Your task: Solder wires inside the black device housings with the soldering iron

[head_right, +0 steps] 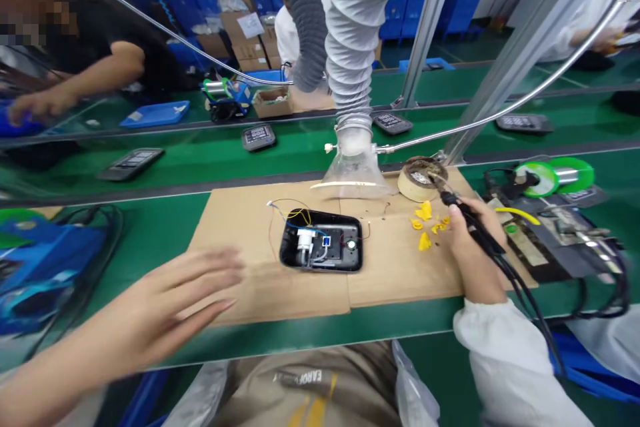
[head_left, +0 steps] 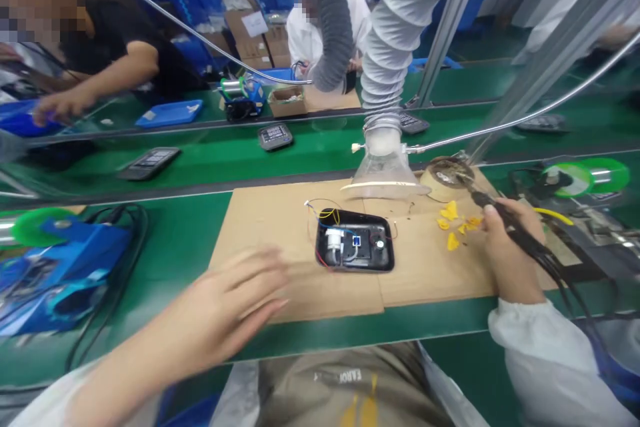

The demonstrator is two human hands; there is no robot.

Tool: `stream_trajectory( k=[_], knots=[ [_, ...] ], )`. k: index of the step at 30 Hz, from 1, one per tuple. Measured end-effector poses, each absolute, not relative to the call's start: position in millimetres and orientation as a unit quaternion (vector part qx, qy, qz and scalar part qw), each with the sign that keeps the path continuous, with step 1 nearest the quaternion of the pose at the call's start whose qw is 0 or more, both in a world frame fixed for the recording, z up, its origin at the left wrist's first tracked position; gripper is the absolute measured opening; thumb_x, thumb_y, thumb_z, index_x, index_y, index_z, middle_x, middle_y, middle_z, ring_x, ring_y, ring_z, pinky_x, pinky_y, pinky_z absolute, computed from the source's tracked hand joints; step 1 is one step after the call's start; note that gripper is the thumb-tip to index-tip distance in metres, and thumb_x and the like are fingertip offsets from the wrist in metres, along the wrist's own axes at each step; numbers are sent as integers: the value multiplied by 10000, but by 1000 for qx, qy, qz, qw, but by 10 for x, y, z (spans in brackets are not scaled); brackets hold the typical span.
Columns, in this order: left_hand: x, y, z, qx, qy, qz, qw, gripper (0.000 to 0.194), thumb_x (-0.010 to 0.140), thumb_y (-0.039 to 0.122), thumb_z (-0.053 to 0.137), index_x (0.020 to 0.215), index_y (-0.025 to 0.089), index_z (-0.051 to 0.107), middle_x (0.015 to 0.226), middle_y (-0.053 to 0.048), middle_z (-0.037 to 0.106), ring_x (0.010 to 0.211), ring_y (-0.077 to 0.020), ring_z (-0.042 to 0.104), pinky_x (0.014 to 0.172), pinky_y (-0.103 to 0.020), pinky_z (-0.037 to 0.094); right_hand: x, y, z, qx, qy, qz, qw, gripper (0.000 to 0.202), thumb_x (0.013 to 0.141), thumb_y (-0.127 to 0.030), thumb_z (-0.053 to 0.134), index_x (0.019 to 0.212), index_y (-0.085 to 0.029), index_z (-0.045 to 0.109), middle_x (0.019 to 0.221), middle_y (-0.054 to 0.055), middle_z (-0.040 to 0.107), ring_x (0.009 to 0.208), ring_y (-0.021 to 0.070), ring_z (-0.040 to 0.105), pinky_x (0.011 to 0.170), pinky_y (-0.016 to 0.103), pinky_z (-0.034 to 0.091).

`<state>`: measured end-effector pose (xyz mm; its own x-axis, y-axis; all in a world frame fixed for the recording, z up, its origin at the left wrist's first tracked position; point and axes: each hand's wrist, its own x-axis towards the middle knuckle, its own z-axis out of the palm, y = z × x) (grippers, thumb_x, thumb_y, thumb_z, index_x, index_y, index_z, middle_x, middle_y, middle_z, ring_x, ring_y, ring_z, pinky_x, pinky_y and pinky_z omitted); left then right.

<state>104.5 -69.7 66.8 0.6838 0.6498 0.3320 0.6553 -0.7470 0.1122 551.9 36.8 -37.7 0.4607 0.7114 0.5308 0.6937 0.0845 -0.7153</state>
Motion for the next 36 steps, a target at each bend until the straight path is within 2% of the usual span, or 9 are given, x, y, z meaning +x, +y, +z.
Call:
stream_trajectory(
  k=[2, 4, 7, 10, 16, 20, 25, 31, 36],
  knots=[
    [1217, -365, 589, -932, -307, -176, 78, 273, 975, 218, 599, 1244, 188, 633, 1323, -129, 665, 1353, -338, 524, 1061, -547, 516, 5521, 353, -377, -672, -517, -21, 530, 365, 853, -412, 671, 1117, -163, 714, 922, 83, 701, 916, 246, 677, 938, 397, 504],
    [1354, -65, 483, -957, -224, -154, 100, 245, 965, 172, 612, 1207, 189, 650, 1287, -126, 683, 1361, -345, 513, 1098, -601, 459, 5524, 327, -389, -669, -522, -43, 528, 356, 854, -400, 661, 1113, -161, 711, 935, 85, 702, 947, 251, 675, 940, 391, 500],
    [1467, 183, 384, -977, -148, -138, 64, 172, 983, 113, 548, 1085, 173, 674, 916, -84, 730, 992, -226, 679, 947, -441, 546, 5522, 285, -414, -665, -517, -47, 536, 352, 849, -397, 669, 1107, -163, 714, 957, 89, 710, 957, 253, 680, 934, 387, 511],
    [1519, 210, 398, -976, -154, -151, 18, 173, 1014, 140, 480, 1039, 163, 650, 735, -36, 656, 698, -165, 608, 704, -321, 514, 5501, 250, -416, -666, -512, -37, 541, 346, 832, -396, 685, 1087, -165, 723, 1009, 100, 721, 978, 266, 688, 953, 408, 518],
    [1661, 235, 547, -926, -300, -182, -136, 316, 1065, 407, 348, 1111, 158, 536, 974, -85, 679, 797, -181, 624, 716, -326, 504, 5511, 225, -418, -668, -521, -21, 531, 328, 845, -435, 681, 1087, -216, 711, 966, 58, 718, 962, 275, 696, 959, 467, 527],
    [1762, 358, 531, -932, -316, -142, -102, 374, 1075, 323, 290, 897, 170, 580, 807, -49, 631, 698, -172, 547, 671, -317, 452, 5563, 249, -468, -660, -526, -43, 534, 351, 850, -450, 673, 1097, -204, 715, 1008, 76, 723, 978, 282, 698, 950, 453, 526],
    [1856, 513, 316, -942, -330, -61, 11, 294, 1004, 178, 463, 840, 143, 704, 808, -81, 659, 785, -213, 558, 681, -330, 437, 5648, 208, -470, -641, -542, -65, 539, 284, 840, -387, 703, 1056, -205, 734, 964, 84, 734, 947, 284, 700, 913, 438, 526],
    [2010, 681, 151, -944, -315, -95, -13, 261, 998, 177, 529, 803, 143, 699, 754, -62, 673, 748, -197, 577, 717, -329, 481, 5806, 17, -347, -524, -499, 157, 672, 264, 648, -280, 838, 879, -273, 710, 727, 29, 671, 509, 221, 602, 499, 377, 506],
    [2066, 735, 216, -950, -300, -74, -39, 232, 1005, 153, 510, 838, 135, 670, 762, -57, 662, 793, -202, 597, 738, -323, 501, 5583, 94, -93, -481, -678, 233, 504, 239, 701, -214, 853, 907, -263, 742, 865, 48, 750, 748, 231, 726, 645, 322, 609]
  ],
)
